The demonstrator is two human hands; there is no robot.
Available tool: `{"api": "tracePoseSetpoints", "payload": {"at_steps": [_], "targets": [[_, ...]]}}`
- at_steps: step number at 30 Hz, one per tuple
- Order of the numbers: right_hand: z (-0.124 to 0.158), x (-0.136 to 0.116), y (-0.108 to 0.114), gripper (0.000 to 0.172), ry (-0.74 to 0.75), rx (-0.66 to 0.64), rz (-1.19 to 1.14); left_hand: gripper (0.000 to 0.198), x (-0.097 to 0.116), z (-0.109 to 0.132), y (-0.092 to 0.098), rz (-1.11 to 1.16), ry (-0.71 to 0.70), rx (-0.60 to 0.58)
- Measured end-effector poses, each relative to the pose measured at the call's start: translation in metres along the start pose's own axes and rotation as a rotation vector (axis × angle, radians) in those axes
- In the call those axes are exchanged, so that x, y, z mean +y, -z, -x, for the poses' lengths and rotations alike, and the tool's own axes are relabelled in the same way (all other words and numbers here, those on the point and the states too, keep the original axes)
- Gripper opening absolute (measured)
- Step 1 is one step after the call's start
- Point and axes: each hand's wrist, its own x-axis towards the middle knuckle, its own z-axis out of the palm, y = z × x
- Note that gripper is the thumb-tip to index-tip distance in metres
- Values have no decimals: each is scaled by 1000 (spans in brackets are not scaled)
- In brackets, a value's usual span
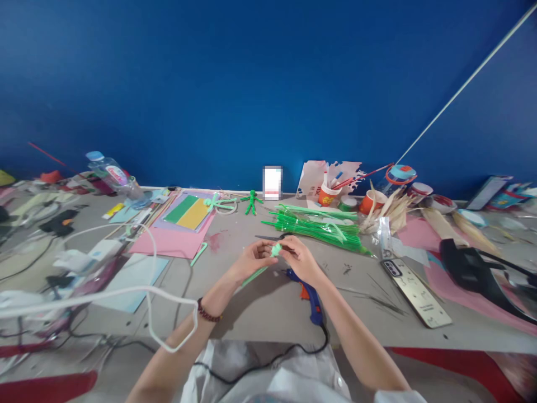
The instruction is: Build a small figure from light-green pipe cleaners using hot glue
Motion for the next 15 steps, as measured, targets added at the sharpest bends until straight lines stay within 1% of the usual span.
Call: {"api": "tracePoseSetpoints", "payload": {"at_steps": [4, 8, 11, 13, 15], "targets": [[1, 3, -1, 26, 10, -17, 25, 31, -5, -1, -1, -128, -73, 83], [0, 4, 0, 28, 5, -18, 45, 22, -5, 0, 0, -380, -201, 144], [0, 5, 0, 29, -23, 15, -2, 21, -3, 2, -1, -519, -289, 181], [-1, 5, 0, 29, -54, 55, -52, 22, -2, 3, -3, -559, -326, 214], [-1, 4, -1, 26, -74, 96, -70, 27, -2, 4, -4, -578, -351, 238]]}}
